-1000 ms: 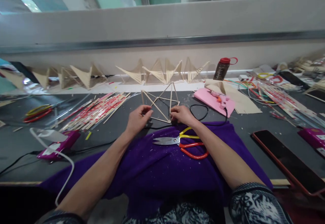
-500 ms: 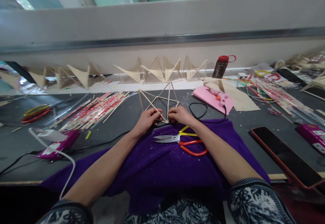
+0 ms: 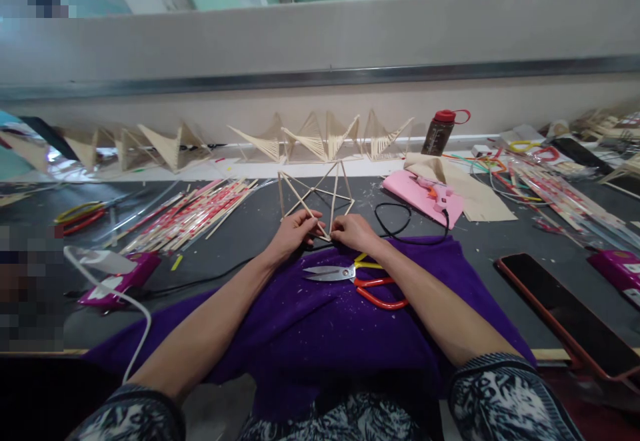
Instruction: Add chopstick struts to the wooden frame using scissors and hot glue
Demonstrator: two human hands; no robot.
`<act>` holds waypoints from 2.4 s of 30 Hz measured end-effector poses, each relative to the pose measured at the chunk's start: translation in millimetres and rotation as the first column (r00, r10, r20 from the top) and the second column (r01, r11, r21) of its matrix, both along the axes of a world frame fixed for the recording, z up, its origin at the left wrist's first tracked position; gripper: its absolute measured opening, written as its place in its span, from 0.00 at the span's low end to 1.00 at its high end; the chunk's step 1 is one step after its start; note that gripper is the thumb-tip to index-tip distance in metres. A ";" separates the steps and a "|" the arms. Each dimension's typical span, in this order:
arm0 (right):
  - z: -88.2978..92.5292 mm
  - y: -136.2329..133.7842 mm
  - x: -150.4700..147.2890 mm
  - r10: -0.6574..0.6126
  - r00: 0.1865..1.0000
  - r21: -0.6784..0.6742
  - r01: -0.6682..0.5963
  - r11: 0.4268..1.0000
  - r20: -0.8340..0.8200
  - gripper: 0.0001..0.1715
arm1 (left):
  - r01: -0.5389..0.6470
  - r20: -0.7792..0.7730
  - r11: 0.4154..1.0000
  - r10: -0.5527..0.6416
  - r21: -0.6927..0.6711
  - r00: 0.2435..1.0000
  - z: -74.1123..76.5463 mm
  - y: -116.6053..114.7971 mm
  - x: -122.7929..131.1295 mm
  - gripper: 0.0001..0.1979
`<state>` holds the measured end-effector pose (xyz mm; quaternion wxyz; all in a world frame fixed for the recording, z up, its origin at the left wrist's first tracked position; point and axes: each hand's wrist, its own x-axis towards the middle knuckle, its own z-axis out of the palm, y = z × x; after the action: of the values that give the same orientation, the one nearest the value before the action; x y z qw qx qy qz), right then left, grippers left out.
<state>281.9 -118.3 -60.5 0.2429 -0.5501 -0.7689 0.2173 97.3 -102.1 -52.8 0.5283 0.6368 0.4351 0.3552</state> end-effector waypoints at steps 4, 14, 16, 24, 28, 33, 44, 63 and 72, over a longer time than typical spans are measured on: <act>-0.4 -2.4 -1.6 0.012 0.999 0.026 -0.012 1.000 0.035 0.08 | -0.006 0.017 1.000 0.006 -0.008 1.000 1.1 -1.0 -1.3 0.14; 5.8 -9.8 1.4 -0.035 0.997 0.137 0.025 0.990 0.071 0.12 | 0.018 0.038 0.999 -0.017 -0.029 0.999 -3.9 1.0 -5.6 0.13; 8.1 -14.3 0.8 -0.020 0.997 0.175 0.007 0.984 0.072 0.12 | 0.022 0.041 0.999 -0.021 -0.025 0.999 -5.0 1.5 -6.8 0.12; 8.0 -21.9 -6.2 0.076 0.923 0.208 -0.164 0.964 0.376 0.16 | 0.026 0.034 0.999 -0.025 -0.020 0.999 -5.5 1.7 -8.6 0.12; 7.4 -21.3 -6.0 0.064 0.905 0.197 -0.160 0.967 0.420 0.17 | 0.023 0.026 0.999 -0.023 -0.025 0.999 -5.8 2.4 -7.1 0.12; 8.7 -25.5 -6.8 0.066 0.886 0.231 -0.191 0.954 0.459 0.19 | 0.015 0.008 1.000 -0.015 -0.015 1.000 -5.9 2.5 -6.5 0.12; 5.7 -28.3 -6.9 0.099 0.870 0.273 -0.257 0.927 0.483 0.19 | 0.002 -0.028 0.999 -0.001 0.040 1.000 -6.6 1.5 -7.3 0.12; 10.5 -35.5 4.8 0.129 0.987 0.381 -0.085 0.921 -0.092 0.14 | -0.013 -0.323 0.990 0.058 0.140 0.945 7.1 -5.8 -18.9 0.11; 2.4 -27.5 19.5 0.068 0.997 0.388 -0.050 0.920 -0.034 0.15 | -0.368 -0.658 0.807 0.589 0.461 0.468 47.0 37.4 -127.0 0.12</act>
<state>301.4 -145.7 -58.1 0.3578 -0.4626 -0.8071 0.0811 -29.8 -64.7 -5.8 0.0780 0.6374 0.7308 0.2313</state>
